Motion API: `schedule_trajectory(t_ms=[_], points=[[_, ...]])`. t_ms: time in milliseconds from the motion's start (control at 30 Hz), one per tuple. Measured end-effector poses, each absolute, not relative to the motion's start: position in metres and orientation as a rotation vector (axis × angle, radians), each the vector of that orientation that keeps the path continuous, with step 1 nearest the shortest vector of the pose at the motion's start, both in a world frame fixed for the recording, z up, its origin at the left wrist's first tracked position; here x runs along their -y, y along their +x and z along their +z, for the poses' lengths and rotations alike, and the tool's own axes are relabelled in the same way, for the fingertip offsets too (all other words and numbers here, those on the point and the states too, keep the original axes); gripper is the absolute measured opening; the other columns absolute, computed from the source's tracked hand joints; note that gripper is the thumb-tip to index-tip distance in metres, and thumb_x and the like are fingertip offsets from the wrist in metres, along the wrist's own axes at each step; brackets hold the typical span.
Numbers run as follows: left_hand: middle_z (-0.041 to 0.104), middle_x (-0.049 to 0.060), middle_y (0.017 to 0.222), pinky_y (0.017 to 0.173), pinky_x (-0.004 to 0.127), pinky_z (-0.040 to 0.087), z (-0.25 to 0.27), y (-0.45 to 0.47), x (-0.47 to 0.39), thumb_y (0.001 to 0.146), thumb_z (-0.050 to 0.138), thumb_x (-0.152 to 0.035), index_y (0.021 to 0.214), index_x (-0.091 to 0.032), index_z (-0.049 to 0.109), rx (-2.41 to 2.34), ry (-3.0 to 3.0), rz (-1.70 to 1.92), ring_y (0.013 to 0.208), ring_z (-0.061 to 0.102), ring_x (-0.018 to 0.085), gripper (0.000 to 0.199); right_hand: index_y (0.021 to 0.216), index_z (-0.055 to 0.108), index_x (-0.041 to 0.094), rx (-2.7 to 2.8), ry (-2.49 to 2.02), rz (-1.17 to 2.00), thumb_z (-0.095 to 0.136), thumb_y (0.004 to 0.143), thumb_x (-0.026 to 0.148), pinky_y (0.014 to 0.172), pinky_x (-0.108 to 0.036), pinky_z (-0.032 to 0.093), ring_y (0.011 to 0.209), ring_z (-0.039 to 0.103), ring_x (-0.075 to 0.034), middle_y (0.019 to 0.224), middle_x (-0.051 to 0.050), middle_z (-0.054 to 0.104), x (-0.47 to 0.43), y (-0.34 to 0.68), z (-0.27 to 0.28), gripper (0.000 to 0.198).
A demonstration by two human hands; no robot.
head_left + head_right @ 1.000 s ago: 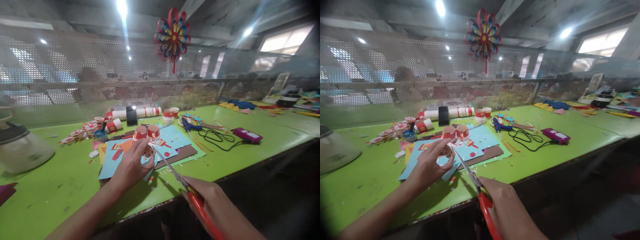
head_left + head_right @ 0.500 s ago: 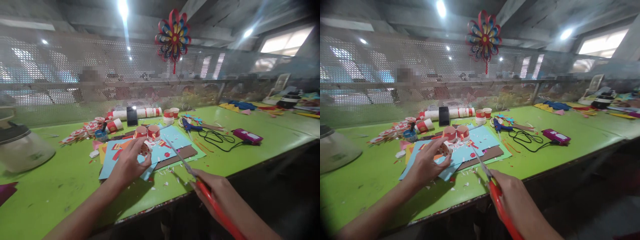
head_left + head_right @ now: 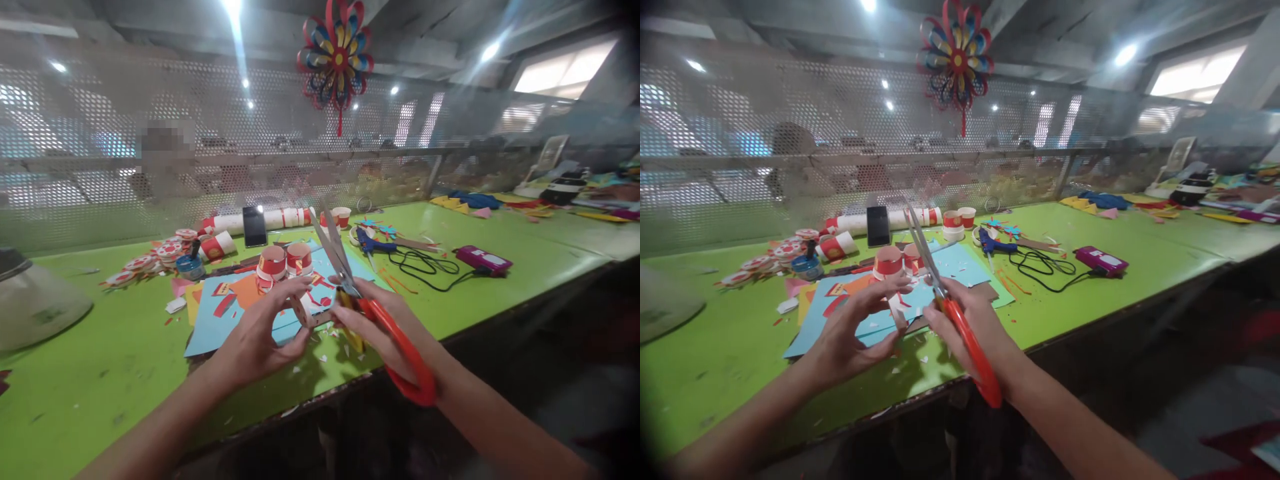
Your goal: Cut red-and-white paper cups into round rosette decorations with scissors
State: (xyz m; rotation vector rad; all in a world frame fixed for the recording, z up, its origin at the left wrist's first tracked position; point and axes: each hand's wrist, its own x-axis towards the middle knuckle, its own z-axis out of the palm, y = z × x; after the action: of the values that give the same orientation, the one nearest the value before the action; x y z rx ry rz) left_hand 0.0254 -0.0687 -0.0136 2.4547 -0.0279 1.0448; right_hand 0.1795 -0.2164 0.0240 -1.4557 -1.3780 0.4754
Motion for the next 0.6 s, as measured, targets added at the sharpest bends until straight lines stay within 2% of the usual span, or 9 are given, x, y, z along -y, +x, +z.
schedule_trajectory(t_ms=[133,267,433,600], points=[[0.057,0.016,0.127,0.093,0.035,0.053,-0.013,0.024,0.067,0.079,0.060,-0.007,0.129,-0.017,0.041,0.138,2.483,0.996,0.122,0.052,0.024,0.055,0.113,0.057,0.016,1.304,-1.266,0.591,0.058,0.085,0.026,0.065,-0.028,0.048,0.068,0.055,-0.013,0.077,0.001,0.057,0.201,0.173,0.020,0.030],[0.054,0.018,0.131,0.091,0.033,0.053,-0.014,0.024,0.064,0.078,0.061,-0.006,0.127,-0.016,0.042,0.194,2.543,1.029,0.118,0.055,0.023,0.054,0.116,0.057,0.017,1.262,-1.214,0.571,0.058,0.083,0.018,0.057,-0.023,0.046,0.061,0.052,-0.010,0.073,0.003,0.054,0.199,0.168,0.014,0.033],[0.062,0.017,0.116,0.079,0.030,0.056,-0.013,0.027,0.066,0.079,0.060,-0.006,0.120,-0.015,0.046,0.137,2.622,1.101,0.096,0.064,0.018,0.045,0.108,0.059,0.016,1.371,-1.277,0.265,0.058,0.078,0.009,0.056,-0.021,0.047,0.059,0.051,-0.009,0.071,0.004,0.053,0.196,0.165,0.013,0.031],[0.064,0.013,0.111,0.074,0.031,0.058,-0.017,0.028,0.064,0.079,0.060,-0.009,0.125,-0.016,0.043,0.005,2.614,1.171,0.077,0.063,0.013,0.049,0.112,0.057,0.018,1.378,-1.315,0.097,0.058,0.078,0.008,0.060,-0.021,0.049,0.063,0.057,-0.010,0.073,0.004,0.054,0.191,0.160,0.003,0.035]])
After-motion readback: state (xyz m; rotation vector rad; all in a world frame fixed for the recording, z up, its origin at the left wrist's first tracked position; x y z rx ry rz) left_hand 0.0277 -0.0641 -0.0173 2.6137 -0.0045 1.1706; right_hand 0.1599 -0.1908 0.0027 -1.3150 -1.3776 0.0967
